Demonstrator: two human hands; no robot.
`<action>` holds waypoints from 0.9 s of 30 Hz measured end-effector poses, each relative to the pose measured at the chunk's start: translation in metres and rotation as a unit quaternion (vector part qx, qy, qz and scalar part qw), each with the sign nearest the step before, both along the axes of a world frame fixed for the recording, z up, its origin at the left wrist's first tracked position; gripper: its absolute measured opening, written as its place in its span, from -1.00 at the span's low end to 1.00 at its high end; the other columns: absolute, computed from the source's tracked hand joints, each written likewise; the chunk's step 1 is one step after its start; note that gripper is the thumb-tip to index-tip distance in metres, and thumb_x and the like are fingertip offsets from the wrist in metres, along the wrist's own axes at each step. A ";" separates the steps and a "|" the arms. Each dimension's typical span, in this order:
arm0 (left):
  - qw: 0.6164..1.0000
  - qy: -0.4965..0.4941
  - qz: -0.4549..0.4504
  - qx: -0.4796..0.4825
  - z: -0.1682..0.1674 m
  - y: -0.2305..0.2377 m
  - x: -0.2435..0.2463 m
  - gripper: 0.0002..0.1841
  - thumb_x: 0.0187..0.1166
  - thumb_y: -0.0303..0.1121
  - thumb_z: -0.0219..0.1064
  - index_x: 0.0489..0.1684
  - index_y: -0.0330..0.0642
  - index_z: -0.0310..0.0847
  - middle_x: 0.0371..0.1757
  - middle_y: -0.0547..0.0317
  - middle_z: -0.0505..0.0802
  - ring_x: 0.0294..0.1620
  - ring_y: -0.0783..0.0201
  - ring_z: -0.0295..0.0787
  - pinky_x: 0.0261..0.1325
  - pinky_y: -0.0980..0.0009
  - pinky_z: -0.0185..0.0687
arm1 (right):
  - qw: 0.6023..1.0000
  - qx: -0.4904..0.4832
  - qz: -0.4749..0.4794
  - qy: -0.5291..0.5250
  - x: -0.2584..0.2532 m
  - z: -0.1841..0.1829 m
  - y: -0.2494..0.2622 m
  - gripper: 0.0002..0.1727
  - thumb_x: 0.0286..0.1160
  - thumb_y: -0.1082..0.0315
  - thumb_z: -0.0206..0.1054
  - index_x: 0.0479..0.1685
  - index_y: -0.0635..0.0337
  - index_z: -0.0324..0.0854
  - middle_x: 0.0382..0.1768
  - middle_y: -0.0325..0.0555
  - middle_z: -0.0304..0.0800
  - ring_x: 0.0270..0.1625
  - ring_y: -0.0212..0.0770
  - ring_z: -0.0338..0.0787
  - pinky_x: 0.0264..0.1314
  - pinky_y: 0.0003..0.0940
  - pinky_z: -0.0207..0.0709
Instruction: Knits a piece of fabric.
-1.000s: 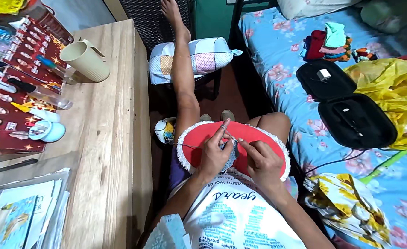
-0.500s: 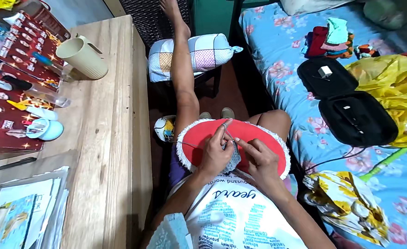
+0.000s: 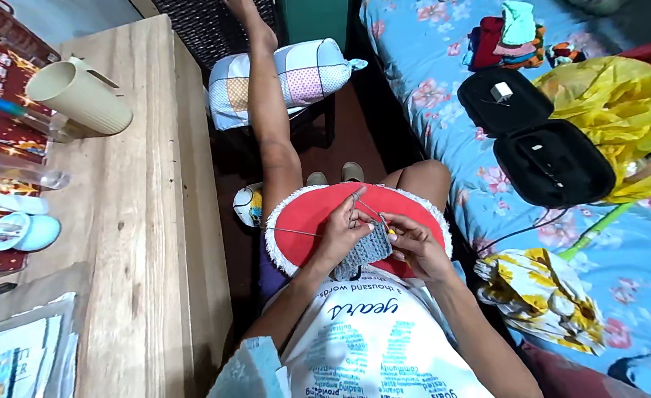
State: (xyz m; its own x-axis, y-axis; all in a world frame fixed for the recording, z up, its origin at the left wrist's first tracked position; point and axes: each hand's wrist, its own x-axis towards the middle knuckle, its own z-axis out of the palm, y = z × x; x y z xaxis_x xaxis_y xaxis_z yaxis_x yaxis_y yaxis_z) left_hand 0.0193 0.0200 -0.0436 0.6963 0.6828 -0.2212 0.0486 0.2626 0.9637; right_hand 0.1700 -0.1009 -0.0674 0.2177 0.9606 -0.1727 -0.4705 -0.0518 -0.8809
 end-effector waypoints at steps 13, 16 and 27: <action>0.989 0.109 -0.099 0.034 -0.040 -0.007 0.079 -0.23 0.41 -0.64 0.39 0.75 -0.19 0.28 -0.32 0.19 0.83 -0.44 0.47 0.65 -0.21 0.50 0.61 | 0.828 -0.046 -0.093 -0.552 0.061 -0.034 -0.047 -0.63 0.51 0.47 0.25 0.18 0.03 0.86 -0.21 -0.01 0.82 -0.25 -0.14 0.80 -0.15 -0.11 0.68; 0.985 0.128 -0.090 0.072 -0.042 -0.010 0.084 -0.22 0.42 -0.63 0.40 0.77 -0.16 0.27 -0.34 0.22 0.82 -0.52 0.48 0.55 -0.32 0.51 0.52 | 0.795 -0.035 -0.097 -0.597 0.060 -0.036 -0.047 -0.58 0.43 0.51 0.23 0.17 0.00 0.87 -0.23 0.05 0.82 -0.33 -0.04 0.80 -0.31 -0.03 0.65; 0.972 0.174 -0.051 0.152 -0.051 -0.025 0.087 -0.31 0.41 -0.57 0.38 0.67 -0.13 0.43 -0.38 0.29 0.80 -0.48 0.46 0.56 -0.30 0.48 0.50 | 0.735 -0.061 -0.103 -0.667 0.048 -0.034 -0.049 -0.55 0.30 0.51 0.29 0.15 0.00 0.88 -0.22 0.12 0.79 -0.42 0.05 0.80 -0.52 -0.02 0.60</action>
State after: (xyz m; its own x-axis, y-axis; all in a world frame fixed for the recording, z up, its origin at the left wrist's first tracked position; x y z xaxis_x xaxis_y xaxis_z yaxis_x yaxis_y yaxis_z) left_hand 0.1061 -0.0045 -0.0950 0.6826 0.6850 -0.2547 0.3963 -0.0541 0.9165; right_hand 0.2176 -0.1496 -0.1016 0.4109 0.8782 0.2448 0.7992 -0.2177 -0.5603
